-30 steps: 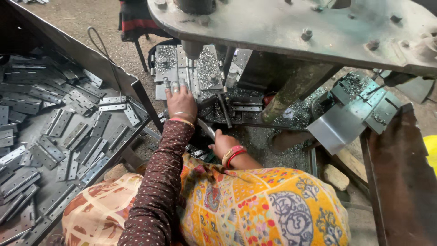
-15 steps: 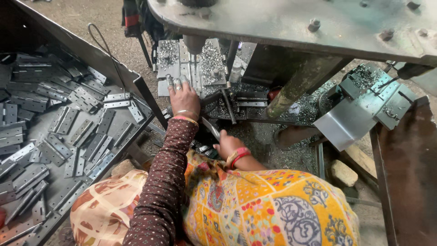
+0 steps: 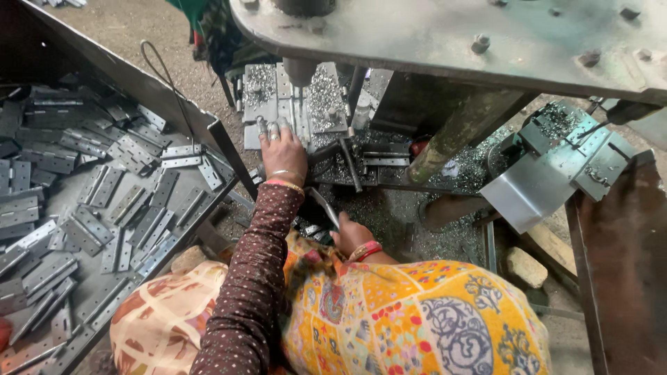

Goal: The person sits on the floor and repeatedly places small metal brackets into a drill press, operates the lever to drill holes, and removes the finished pieces. Another person occasionally applies liquid from a bottle to the work area.

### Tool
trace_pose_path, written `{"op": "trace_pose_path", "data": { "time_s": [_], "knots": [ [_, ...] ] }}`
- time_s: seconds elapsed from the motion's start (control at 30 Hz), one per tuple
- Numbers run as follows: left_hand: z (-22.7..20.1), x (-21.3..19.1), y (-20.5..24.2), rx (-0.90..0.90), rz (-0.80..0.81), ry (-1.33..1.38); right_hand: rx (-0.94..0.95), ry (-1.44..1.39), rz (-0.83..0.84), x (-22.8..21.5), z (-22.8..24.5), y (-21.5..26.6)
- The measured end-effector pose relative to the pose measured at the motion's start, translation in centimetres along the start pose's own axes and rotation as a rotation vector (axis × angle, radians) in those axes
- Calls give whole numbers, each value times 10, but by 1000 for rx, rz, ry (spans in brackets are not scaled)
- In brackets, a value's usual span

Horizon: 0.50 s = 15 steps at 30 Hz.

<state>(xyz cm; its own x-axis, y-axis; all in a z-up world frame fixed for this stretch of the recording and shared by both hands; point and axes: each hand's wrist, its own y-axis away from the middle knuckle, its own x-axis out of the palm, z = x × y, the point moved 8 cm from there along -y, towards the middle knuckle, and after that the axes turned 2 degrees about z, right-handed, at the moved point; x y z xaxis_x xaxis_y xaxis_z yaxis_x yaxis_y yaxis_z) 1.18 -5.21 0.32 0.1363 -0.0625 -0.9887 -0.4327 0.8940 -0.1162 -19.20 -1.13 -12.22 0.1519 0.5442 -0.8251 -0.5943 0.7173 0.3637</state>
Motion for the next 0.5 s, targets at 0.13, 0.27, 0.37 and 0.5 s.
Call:
{"op": "trace_pose_path", "data": {
  "time_s": [0.13,0.27,0.37,0.5],
  "knots": [
    [0,1,-10,5,133,-44,38,76,74,-33,15,-25],
    [3,-1,-23,-19,148,43,-1,81,40,-39,18,-24],
    [5,0,-30,-11,167,35,23,32,-19,-29,11,-15],
    [5,3,-18,-20,138,40,41,73,19,-20,7,-8]
  ]
}}
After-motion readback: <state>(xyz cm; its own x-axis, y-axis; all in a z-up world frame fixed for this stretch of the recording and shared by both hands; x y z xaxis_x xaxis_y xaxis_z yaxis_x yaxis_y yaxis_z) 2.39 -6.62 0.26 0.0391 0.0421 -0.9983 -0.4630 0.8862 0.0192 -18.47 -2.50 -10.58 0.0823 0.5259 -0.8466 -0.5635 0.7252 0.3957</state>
